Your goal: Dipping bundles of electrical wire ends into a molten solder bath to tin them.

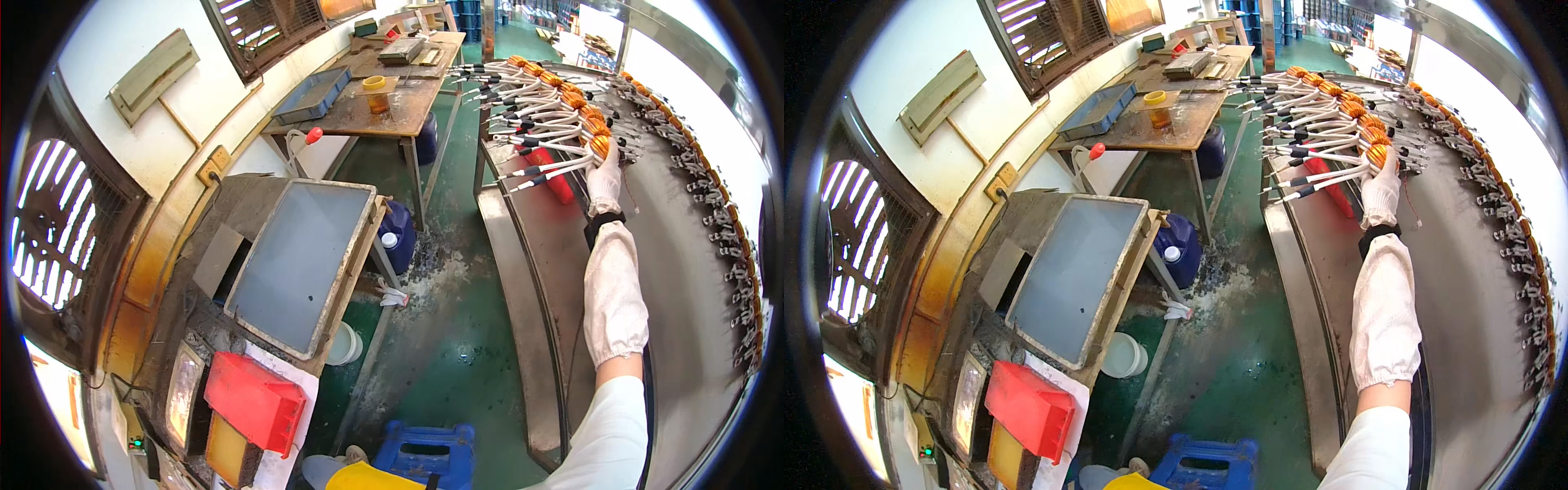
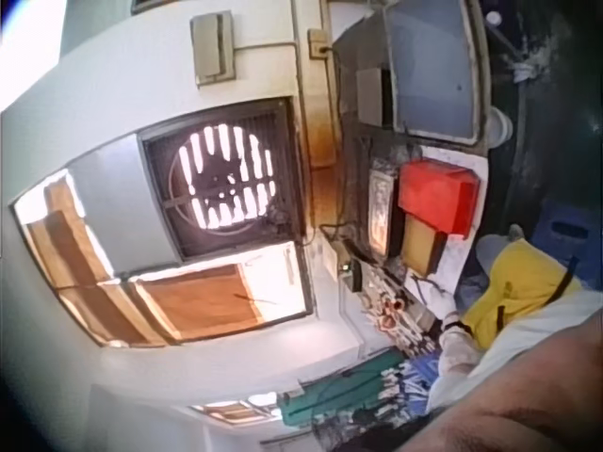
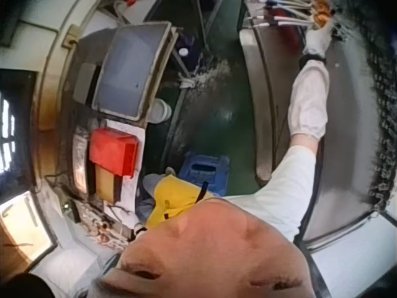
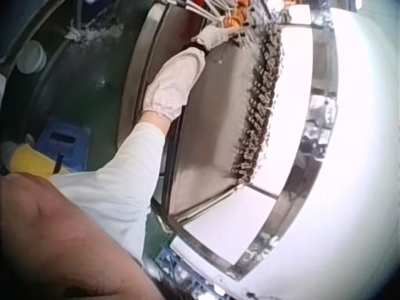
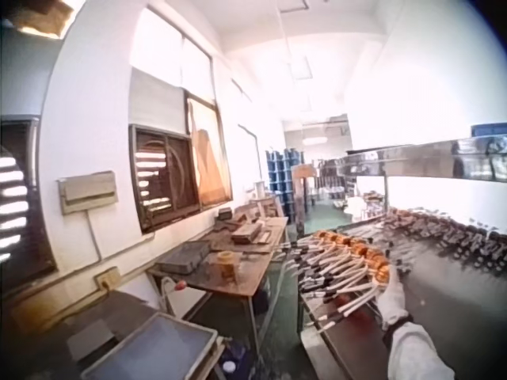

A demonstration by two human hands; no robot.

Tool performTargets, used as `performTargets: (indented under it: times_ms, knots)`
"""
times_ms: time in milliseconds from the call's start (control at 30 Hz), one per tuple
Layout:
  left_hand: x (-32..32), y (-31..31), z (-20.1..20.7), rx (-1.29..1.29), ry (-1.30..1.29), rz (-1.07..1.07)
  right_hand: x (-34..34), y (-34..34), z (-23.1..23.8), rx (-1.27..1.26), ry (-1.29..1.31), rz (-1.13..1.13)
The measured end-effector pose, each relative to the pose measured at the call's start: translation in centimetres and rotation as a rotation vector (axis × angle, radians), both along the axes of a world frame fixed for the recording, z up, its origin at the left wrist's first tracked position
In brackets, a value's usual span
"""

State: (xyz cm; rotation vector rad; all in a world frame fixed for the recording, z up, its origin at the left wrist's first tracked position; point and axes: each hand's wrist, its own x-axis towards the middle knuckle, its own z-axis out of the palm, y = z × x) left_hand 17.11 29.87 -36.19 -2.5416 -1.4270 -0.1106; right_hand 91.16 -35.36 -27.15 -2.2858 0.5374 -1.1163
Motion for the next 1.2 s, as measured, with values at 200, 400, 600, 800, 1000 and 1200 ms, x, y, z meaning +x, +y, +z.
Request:
performTargets:
  times_ms: [200, 400, 600, 800, 1000, 1200]
  knots:
    - [0.4, -0.8, -0.5, 0.078, 0.062, 0.014, 0.8, 1.1, 0.5, 0.001, -0.010, -0.006]
    - [1.2, -1.9, -0.1, 0.087, -0.007, 0.062, 0.0, 0.3, 0.1, 0.078, -0.103, 0.112]
    - [2.9, -1.9, 0.2, -0.009, -0.148, 0.101, -3.7, -2.4, -0.3, -0.031, -0.038, 0.120]
    - [3.6, -3.0, 2.8, -0.101, -0.097, 0.185, -8.4, -0.6, -0.4, -0.106, 0.397, 0.060]
    - [3.5, -3.9, 4.0, -0.208, -0.180, 0.092, -14.2, 1.3, -1.3, -0.366, 0.357, 0.089]
    - [0.9, -2.6, 2.7, -0.282, -0.180, 0.003, -21.2, 6.2, 0.9, -0.713, 0.437, -0.167]
